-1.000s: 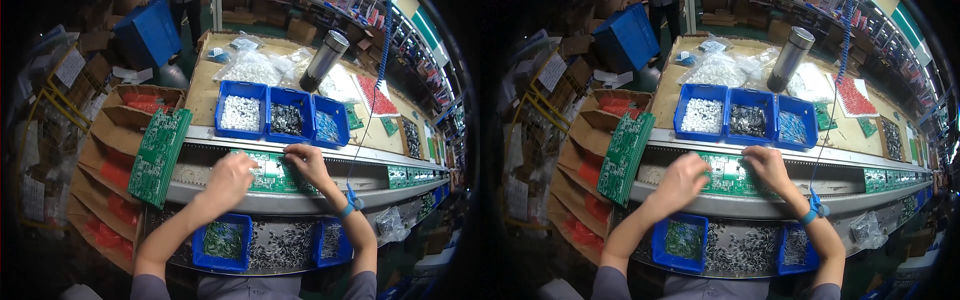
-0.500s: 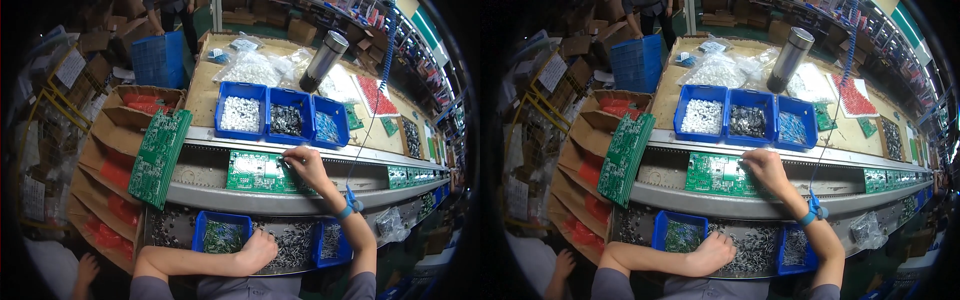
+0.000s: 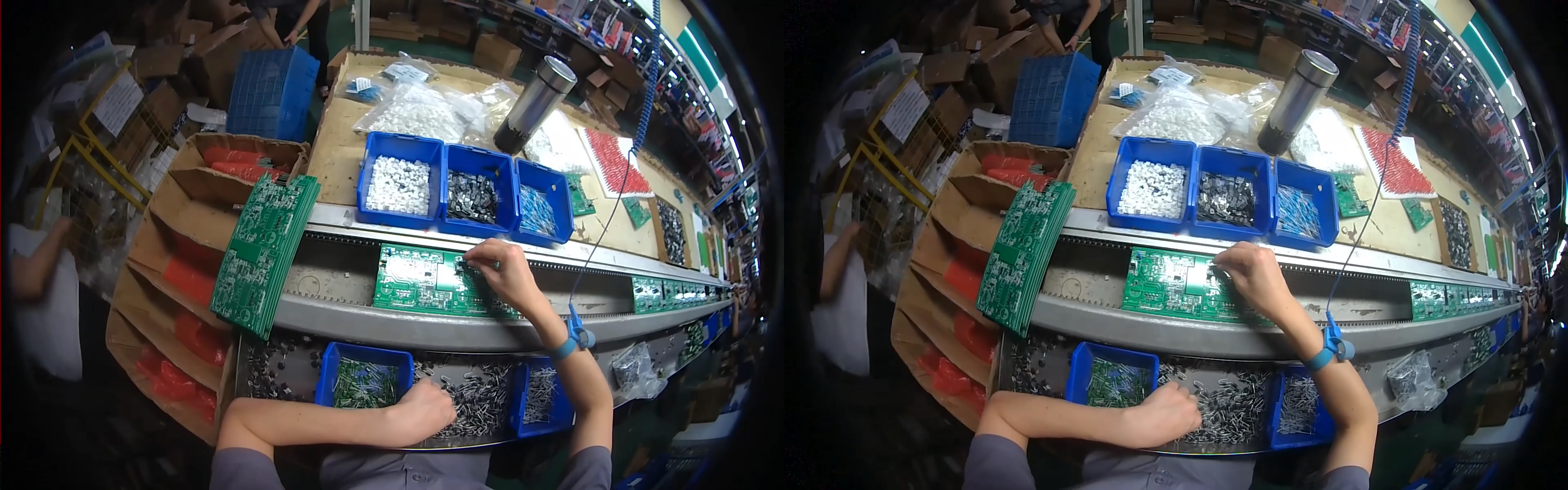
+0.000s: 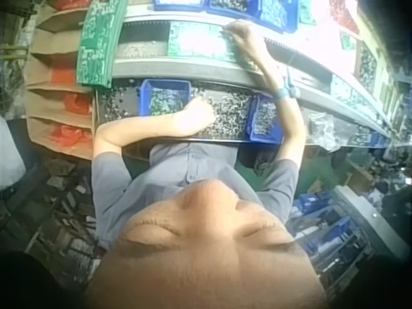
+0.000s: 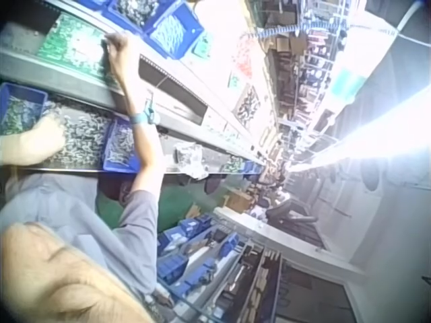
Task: The person assembles circuit boards on an assembly line by picking electronic components from bins and inserting them into the boards by hand.
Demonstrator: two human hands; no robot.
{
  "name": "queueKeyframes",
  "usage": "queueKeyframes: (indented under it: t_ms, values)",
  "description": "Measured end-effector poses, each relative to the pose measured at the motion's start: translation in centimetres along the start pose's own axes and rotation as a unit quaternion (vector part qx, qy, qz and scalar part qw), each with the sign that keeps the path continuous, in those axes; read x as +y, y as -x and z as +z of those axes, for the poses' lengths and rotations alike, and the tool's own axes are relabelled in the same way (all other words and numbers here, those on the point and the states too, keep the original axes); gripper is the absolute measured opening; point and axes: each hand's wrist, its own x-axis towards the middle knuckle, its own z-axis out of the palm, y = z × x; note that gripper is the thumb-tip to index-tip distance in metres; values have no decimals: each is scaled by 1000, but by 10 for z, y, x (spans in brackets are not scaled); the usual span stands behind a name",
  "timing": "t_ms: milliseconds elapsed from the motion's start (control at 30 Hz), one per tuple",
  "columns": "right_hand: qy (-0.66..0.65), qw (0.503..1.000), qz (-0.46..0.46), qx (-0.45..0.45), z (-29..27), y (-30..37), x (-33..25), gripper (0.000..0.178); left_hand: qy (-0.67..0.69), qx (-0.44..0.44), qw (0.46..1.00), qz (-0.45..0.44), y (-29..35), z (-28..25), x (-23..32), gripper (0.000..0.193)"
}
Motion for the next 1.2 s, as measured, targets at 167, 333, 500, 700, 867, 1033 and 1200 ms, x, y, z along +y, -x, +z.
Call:
queueKeyframes:
  t_ms: [167, 333, 500, 700, 867, 1033, 1200]
  values:
    - [14, 1000, 3, -10, 0, -2, 0, 12, -5, 30, 999, 19, 2, -2, -2, 11]
    - [26, 999, 13, -15, 2, -4, -1, 12, 53, 44, 997, 20, 0, -3, -5, 6]
    - [82, 996, -39, 11, 12, -2, 3, 11, 77, 25, 997, 10, -5, -16, -3, 5]
    - [114, 990, -84, -2, -9, 24, -20, 31, 96, 25, 995, 1, -3, -25, -7, 8]
    - [203, 956, -3, -211, -31, 91, -78, 30, 72, -10, 997, -13, -2, -31, -12, 9]
    - [235, 931, -10, -279, -4, 166, -93, 23, 84, 60, 994, -26, -3, -43, -20, 15]
    - [234, 940, 28, -249, 29, 185, -96, 30, 189, 150, 968, -74, 0, -66, -57, 10]
